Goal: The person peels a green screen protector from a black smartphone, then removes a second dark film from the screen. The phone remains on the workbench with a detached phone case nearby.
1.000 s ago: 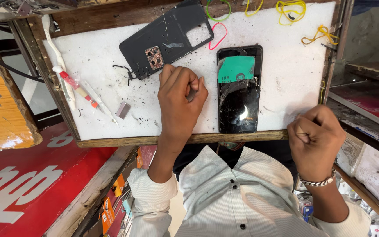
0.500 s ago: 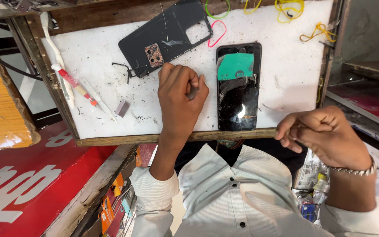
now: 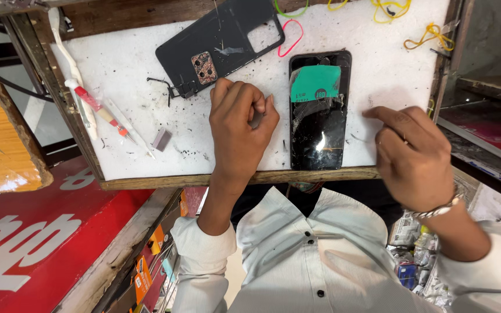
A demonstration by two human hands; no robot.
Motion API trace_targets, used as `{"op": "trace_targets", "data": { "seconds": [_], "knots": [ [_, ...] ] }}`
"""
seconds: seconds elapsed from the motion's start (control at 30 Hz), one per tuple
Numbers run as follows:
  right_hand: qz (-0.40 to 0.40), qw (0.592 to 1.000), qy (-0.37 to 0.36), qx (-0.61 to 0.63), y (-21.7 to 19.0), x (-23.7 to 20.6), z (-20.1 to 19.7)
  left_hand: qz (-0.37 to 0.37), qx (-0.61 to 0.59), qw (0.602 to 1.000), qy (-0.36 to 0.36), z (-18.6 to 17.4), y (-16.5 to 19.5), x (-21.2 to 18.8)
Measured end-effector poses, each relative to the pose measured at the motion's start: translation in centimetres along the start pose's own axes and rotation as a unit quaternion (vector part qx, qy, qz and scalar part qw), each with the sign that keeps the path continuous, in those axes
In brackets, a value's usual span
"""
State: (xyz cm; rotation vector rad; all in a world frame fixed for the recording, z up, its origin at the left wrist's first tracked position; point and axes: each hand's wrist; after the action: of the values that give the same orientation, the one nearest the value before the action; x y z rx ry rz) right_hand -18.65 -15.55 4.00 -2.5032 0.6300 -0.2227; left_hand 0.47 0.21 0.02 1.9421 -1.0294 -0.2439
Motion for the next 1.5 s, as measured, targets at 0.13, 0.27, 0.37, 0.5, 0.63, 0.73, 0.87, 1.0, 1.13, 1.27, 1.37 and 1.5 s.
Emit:
{"op": "trace_targets", "data": {
  "seconds": [0.13, 0.27, 0.37, 0.5, 0.63, 0.73, 0.87, 1.0, 1.13, 1.27, 1.37, 1.5],
  "knots": [
    [-0.085, 0.996, -0.031, -0.004, 1.3, 1.0, 0.0, 0.024, 0.014, 1.0, -0.002, -0.1, 0.0, 0.0],
    [-0.08, 0.995, -0.049, -0.038, 1.6, 0.8, 0.5, 0.029, 0.018, 0.999, 0.0, -0.1, 0.0, 0.0],
    [-0.071, 0.996, -0.046, -0.02, 1.9, 0.2, 0.8, 0.026, 0.018, 0.999, -0.006, 0.0, 0.0, 0.1],
    [-0.078, 0.996, -0.05, 0.009, 2.6, -0.4, 0.8, 0.03, 0.023, 0.999, -0.008, -0.1, 0.0, 0.1],
    [-0.1, 0.992, -0.076, 0.036, 3.1, -0.4, 0.5, 0.029, 0.022, 0.999, -0.009, -0.1, 0.1, 0.1],
    [-0.081, 0.993, -0.087, 0.009, 2.8, -0.5, 0.7, 0.034, 0.027, 0.999, -0.007, 0.0, 0.2, 0.1],
    [-0.072, 0.993, -0.093, 0.008, 2.4, -0.8, 0.8, 0.033, 0.028, 0.999, -0.004, 0.0, 0.1, 0.2],
    [-0.036, 0.994, -0.095, 0.027, 2.1, -1.1, 1.1, 0.03, 0.027, 0.999, -0.009, 0.1, 0.1, 0.1],
    [-0.054, 0.995, -0.074, 0.031, 2.1, -1.2, 1.2, 0.037, 0.026, 0.999, -0.005, 0.1, 0.0, 0.0],
    [-0.086, 0.994, -0.061, 0.039, 2.4, -1.2, 1.2, 0.047, 0.041, 0.998, -0.013, 0.3, 0.0, -0.1],
    [-0.084, 0.994, -0.051, 0.051, 2.5, -1.1, 1.3, 0.051, 0.036, 0.998, -0.012, 0.3, -0.1, -0.1],
    [-0.063, 0.996, -0.037, 0.05, 1.9, -1.3, 1.4, 0.06, 0.026, 0.998, -0.017, 0.1, -0.1, -0.1]
  ]
}}
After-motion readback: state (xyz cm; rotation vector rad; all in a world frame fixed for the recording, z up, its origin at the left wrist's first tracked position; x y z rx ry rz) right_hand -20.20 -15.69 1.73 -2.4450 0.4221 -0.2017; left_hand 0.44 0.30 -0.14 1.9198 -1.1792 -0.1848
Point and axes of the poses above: each hand's wrist, its own x-axis towards the middle knuckle, its own z-axis out of the palm, y = z × x, and after that the axes turned 8 degrees about z, right-handed
